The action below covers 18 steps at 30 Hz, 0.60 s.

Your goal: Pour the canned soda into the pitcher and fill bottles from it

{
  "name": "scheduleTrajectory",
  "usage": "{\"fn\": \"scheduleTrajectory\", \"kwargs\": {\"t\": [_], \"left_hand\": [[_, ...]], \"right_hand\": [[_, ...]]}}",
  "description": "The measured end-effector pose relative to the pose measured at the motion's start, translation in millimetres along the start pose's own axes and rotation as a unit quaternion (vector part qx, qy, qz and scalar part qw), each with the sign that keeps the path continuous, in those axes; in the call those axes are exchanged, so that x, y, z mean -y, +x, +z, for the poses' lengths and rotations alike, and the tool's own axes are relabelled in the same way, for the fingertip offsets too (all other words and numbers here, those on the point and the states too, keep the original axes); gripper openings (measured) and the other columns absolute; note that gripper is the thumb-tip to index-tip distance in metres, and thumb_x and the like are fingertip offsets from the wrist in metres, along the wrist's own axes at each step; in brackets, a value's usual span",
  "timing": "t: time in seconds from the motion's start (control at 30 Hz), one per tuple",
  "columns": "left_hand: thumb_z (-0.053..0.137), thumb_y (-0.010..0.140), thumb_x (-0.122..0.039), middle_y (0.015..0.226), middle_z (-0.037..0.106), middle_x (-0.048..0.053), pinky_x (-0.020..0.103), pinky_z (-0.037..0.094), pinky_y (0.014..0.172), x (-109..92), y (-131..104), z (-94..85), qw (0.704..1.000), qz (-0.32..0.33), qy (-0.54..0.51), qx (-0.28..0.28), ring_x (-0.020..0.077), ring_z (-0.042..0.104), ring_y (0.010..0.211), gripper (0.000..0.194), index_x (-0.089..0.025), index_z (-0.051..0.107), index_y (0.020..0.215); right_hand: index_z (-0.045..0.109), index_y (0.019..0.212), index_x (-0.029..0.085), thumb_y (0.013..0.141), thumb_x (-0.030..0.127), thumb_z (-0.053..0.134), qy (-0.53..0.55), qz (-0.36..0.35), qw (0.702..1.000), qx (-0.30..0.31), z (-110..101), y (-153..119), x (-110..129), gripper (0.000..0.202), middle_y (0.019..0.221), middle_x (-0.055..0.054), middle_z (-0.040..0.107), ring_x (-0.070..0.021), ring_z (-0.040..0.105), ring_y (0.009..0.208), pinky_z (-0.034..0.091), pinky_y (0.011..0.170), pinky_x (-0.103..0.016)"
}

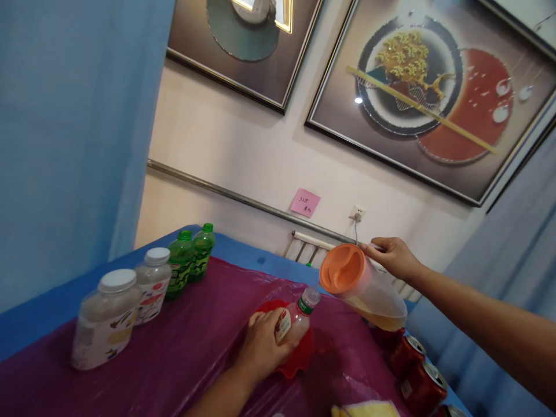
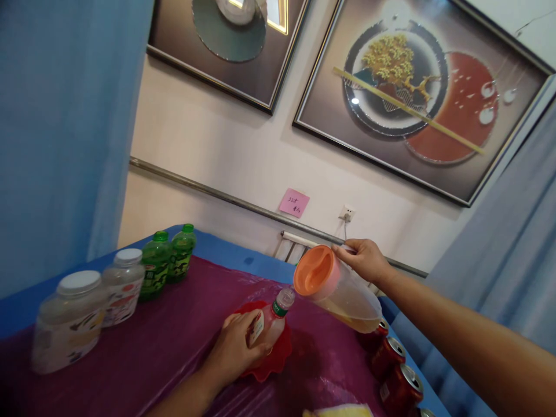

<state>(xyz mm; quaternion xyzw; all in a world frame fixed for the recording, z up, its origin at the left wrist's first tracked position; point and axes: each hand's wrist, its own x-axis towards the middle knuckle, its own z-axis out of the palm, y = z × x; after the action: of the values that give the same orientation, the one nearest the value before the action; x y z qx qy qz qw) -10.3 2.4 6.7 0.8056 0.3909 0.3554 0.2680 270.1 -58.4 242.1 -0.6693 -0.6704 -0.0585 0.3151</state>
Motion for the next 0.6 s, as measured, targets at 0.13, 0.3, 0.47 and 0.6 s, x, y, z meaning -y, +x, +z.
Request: {"fn": "scheduleTrajectory", "kwargs": {"t": [0.13,0.3,0.47,0.6], "left_hand": [[0.074,0.072,-0.037,0.106,0.076,0.004,0.041,0.039,0.103,-0.9,-0.3,-0.9,1.000,0.001,0.004,0.003,0.0275,0.066,0.104,0.043,-0.025,0.067,0.112],[0.077,0.071,-0.037,0.104,0.076,0.004,0.041,0.039,0.102,1.3,-0.6,0.7,1.000,-0.001,-0.004,0.007,0.0271,0.065,0.102,0.043,-0.025,0.066,0.111],[0.079,0.070,-0.035,0.110,0.075,0.005,0.041,0.038,0.105,4.8,-0.2,3.4,1.000,-0.006,-0.009,0.007,0.0276,0.063,0.108,0.051,-0.025,0.065,0.118],[0.078,0.071,-0.035,0.108,0.076,0.003,0.040,0.038,0.104,3.1,-0.5,2.8,1.000,-0.004,-0.008,0.004,0.0275,0.064,0.106,0.048,-0.025,0.066,0.116]], "right_hand": [[0.031,0.053,0.025,0.079,0.077,0.057,0.001,0.004,1.000,-0.001,-0.9,0.5,0.3,0.064,0.056,0.006,0.022,-0.0101,0.023,0.052,0.018,0.048,-0.028],[0.030,0.054,0.025,0.078,0.077,0.058,0.002,0.004,1.000,0.001,-1.2,0.3,0.4,0.064,0.056,0.006,0.022,-0.0100,0.022,0.053,0.018,0.048,-0.028],[0.029,0.054,0.025,0.079,0.076,0.059,0.004,0.000,1.000,0.000,-1.3,0.1,1.2,0.064,0.056,0.006,0.021,-0.0098,0.022,0.053,0.018,0.048,-0.028],[0.030,0.054,0.025,0.079,0.076,0.058,-0.001,0.001,1.000,0.003,-1.2,-0.1,1.2,0.064,0.056,0.006,0.021,-0.0096,0.023,0.052,0.018,0.047,-0.027]]}}
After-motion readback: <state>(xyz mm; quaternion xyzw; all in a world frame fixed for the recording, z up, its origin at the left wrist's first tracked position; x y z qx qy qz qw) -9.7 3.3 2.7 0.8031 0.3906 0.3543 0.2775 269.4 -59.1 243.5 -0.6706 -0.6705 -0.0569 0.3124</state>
